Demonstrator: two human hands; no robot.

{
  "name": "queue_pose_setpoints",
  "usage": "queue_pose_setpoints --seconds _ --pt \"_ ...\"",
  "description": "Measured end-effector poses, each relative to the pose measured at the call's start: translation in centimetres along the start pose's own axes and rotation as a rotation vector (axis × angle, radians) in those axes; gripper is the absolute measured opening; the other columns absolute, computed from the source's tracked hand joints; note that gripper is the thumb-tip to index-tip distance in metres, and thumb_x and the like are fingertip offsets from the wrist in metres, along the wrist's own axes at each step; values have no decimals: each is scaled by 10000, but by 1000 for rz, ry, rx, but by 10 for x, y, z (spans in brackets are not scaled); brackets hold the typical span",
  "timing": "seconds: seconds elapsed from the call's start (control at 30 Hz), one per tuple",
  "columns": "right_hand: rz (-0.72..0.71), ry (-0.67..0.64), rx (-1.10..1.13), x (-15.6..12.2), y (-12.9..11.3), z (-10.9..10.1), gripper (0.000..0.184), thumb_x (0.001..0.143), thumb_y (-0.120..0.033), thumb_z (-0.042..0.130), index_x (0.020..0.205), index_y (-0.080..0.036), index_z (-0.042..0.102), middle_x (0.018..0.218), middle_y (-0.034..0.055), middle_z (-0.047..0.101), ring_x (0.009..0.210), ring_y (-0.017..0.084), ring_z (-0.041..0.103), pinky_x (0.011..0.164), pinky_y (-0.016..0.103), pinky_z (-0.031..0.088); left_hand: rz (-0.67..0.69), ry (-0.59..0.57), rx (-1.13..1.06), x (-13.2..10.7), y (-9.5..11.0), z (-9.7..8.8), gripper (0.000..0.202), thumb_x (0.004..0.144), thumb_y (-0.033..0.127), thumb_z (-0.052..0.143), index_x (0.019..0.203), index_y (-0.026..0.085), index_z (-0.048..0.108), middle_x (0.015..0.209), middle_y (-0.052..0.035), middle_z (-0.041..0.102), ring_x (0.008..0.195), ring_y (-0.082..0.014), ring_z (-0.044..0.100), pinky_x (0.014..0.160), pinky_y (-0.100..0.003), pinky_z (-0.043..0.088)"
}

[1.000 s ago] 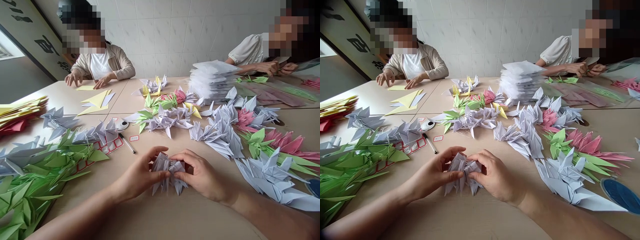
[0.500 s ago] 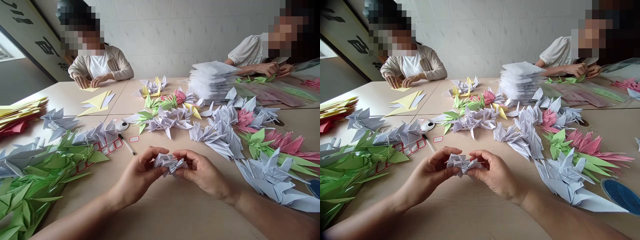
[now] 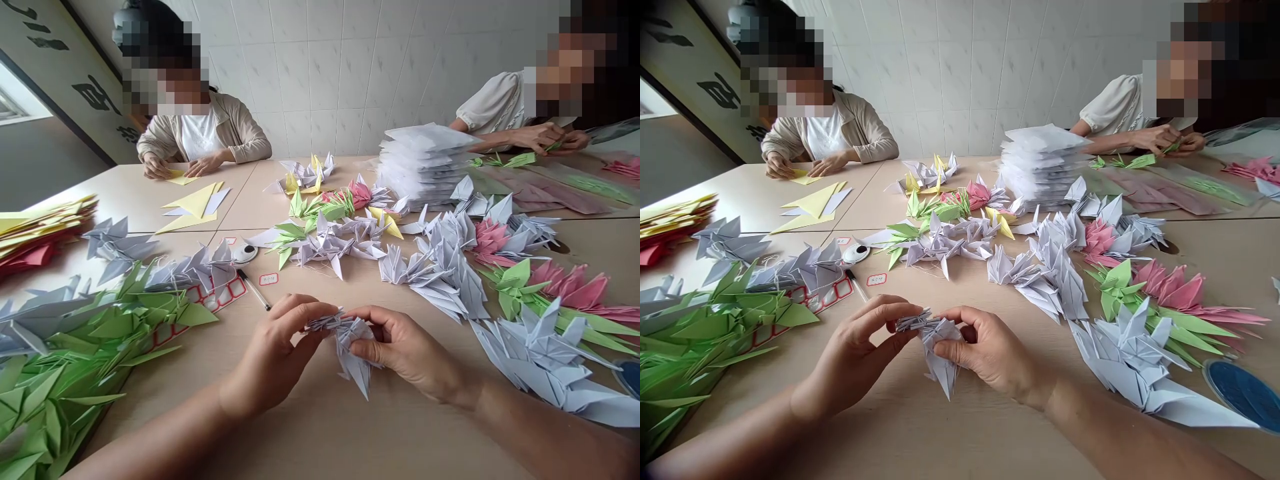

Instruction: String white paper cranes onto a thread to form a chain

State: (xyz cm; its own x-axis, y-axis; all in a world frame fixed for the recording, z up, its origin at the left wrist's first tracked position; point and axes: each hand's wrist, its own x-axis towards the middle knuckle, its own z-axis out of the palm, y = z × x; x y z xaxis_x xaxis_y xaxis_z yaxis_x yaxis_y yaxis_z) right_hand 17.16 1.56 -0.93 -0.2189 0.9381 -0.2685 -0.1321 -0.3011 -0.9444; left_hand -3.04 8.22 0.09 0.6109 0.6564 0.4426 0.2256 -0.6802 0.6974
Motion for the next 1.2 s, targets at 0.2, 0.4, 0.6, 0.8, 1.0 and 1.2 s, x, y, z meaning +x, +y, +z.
queue_pose_setpoints --seconds 0.2,0.4,0.6,0.8,1.0,1.2 --pt "-41 44 -20 -1 6 0 503 770 -398 771 1192 -201 581 988 40 670 905 187 636 815 331 513 -366 -62 -392 2 8 1 177 856 189 674 1028 220 650 866 -6 652 731 -120 570 662 -237 479" --pt "-212 106 -267 0 5 3 217 826 -359 711 965 -196 678 996 36 619 908 176 612 816 295 507 -599 -157 -880 2 12 5 272 820 262 739 1034 181 592 856 -8 633 732 -107 558 658 -223 480" --pt "-205 -7 -242 -7 -3 6 309 958 -336 547 1254 -251 523 1135 24 661 1049 159 623 926 287 504 -508 -188 -841 3 11 7 213 848 230 702 1001 196 559 973 -20 584 889 -144 574 777 -277 532" --pt "-526 234 -833 -12 -4 3 388 938 -247 570 1320 -209 514 1207 91 661 1103 225 627 960 378 509 -312 -247 -294 -3 3 8 419 901 242 619 1283 299 457 1275 -53 548 1158 -214 550 989 -389 488" --pt "-538 186 -1425 -4 11 -1 452 841 -31 533 1290 -88 551 1148 181 675 1042 326 633 897 514 545 -160 -477 26 -17 -12 14 876 869 382 650 1551 301 106 1613 -119 206 1467 -325 226 1177 -515 284" --pt "-569 184 -1379 -3 14 3 585 786 -22 538 1358 -120 465 1194 162 649 1072 309 606 925 498 533 -147 -496 -54 -15 2 6 971 857 420 659 1555 280 -1 1630 -109 71 1477 -320 143 1174 -493 259"
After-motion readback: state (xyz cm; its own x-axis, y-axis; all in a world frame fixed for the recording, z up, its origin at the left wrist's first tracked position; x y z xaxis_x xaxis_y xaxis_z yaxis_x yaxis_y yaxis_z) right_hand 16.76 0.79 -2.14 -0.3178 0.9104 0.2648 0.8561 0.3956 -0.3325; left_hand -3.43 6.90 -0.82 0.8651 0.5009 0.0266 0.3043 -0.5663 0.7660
